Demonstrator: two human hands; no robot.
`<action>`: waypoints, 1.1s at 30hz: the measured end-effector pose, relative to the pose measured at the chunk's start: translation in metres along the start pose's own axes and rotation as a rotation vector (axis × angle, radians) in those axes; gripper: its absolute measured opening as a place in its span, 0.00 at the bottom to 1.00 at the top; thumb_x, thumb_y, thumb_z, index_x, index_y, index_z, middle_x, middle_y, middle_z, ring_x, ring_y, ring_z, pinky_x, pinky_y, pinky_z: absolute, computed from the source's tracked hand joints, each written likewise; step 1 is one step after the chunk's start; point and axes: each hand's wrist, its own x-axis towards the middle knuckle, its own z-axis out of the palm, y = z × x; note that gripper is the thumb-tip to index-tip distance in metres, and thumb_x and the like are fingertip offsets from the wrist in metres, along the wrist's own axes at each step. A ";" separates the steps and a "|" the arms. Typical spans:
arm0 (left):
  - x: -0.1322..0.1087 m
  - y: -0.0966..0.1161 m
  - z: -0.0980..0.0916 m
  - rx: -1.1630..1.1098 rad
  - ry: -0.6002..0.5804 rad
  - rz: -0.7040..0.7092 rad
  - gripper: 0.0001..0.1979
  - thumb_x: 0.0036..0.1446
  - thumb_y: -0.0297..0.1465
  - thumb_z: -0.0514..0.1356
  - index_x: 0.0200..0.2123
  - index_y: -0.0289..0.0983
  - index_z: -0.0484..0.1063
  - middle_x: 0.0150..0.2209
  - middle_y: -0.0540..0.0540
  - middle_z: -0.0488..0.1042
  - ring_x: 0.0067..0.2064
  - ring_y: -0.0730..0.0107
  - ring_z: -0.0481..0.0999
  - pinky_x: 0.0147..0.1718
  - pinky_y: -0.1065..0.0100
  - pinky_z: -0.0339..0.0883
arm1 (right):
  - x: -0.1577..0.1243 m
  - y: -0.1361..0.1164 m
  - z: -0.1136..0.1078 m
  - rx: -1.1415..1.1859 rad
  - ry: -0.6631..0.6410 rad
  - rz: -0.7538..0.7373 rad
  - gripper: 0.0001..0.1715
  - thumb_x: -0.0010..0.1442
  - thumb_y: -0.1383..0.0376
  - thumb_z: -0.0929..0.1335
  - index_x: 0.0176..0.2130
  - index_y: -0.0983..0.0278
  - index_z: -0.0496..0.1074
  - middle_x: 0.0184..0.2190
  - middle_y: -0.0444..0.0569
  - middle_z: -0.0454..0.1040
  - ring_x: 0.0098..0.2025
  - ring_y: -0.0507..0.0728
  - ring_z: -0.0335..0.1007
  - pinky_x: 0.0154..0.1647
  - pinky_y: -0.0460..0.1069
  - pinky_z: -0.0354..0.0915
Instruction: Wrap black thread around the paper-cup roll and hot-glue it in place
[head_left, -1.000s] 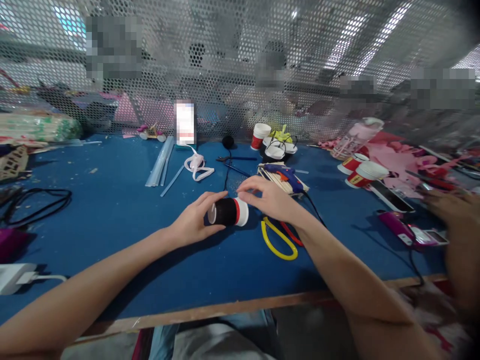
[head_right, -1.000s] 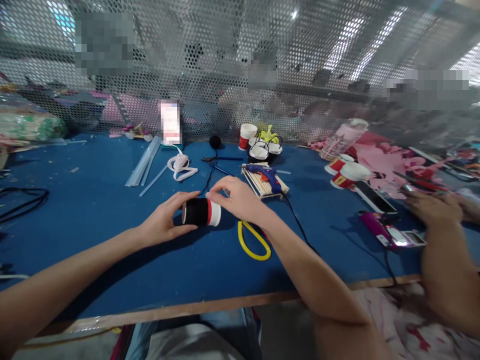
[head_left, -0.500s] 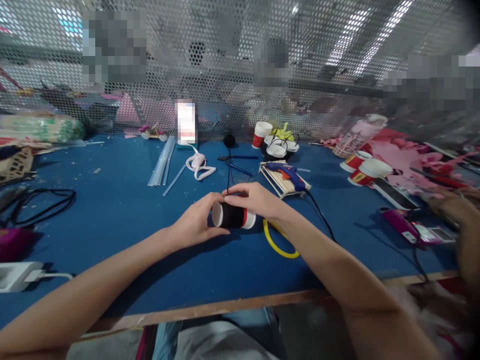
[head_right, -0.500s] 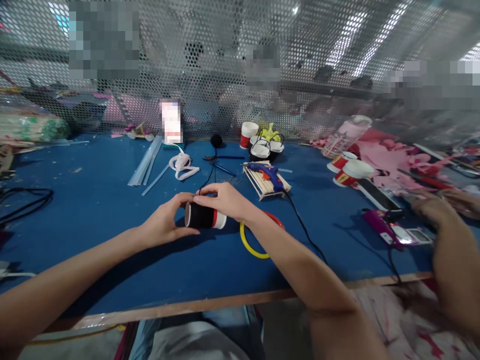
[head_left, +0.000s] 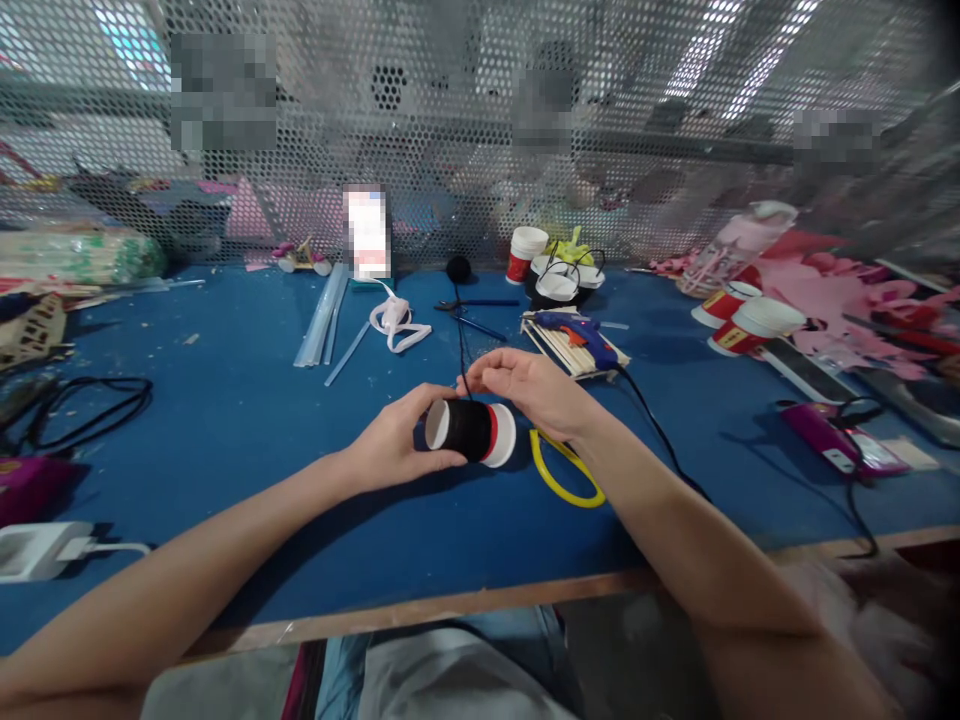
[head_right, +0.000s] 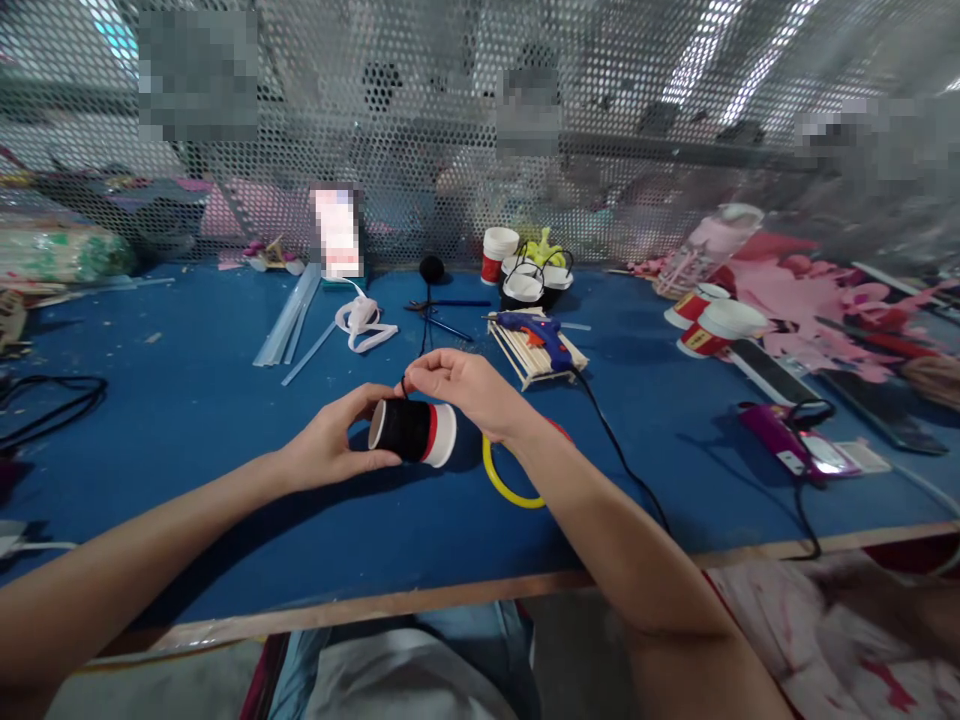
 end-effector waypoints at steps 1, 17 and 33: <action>0.000 0.000 0.000 -0.003 -0.005 0.001 0.30 0.47 0.39 0.63 0.52 0.38 0.58 0.50 0.39 0.66 0.49 0.58 0.69 0.47 0.59 0.66 | -0.001 0.001 0.001 -0.002 0.006 0.006 0.14 0.50 0.59 0.70 0.36 0.64 0.69 0.34 0.47 0.75 0.39 0.52 0.70 0.47 0.51 0.62; 0.000 -0.002 0.002 -0.361 -0.054 -0.277 0.26 0.48 0.39 0.63 0.47 0.35 0.60 0.38 0.45 0.70 0.38 0.66 0.73 0.39 0.63 0.69 | -0.004 -0.001 -0.007 -0.102 0.351 -0.132 0.15 0.44 0.61 0.72 0.33 0.64 0.69 0.26 0.42 0.69 0.28 0.48 0.66 0.30 0.46 0.64; -0.001 0.010 0.000 -0.260 -0.118 -0.193 0.26 0.49 0.37 0.62 0.49 0.36 0.58 0.39 0.45 0.68 0.36 0.70 0.72 0.37 0.66 0.70 | 0.002 0.020 -0.010 -0.260 0.311 -0.187 0.11 0.47 0.61 0.71 0.33 0.62 0.70 0.28 0.43 0.72 0.30 0.50 0.68 0.35 0.49 0.66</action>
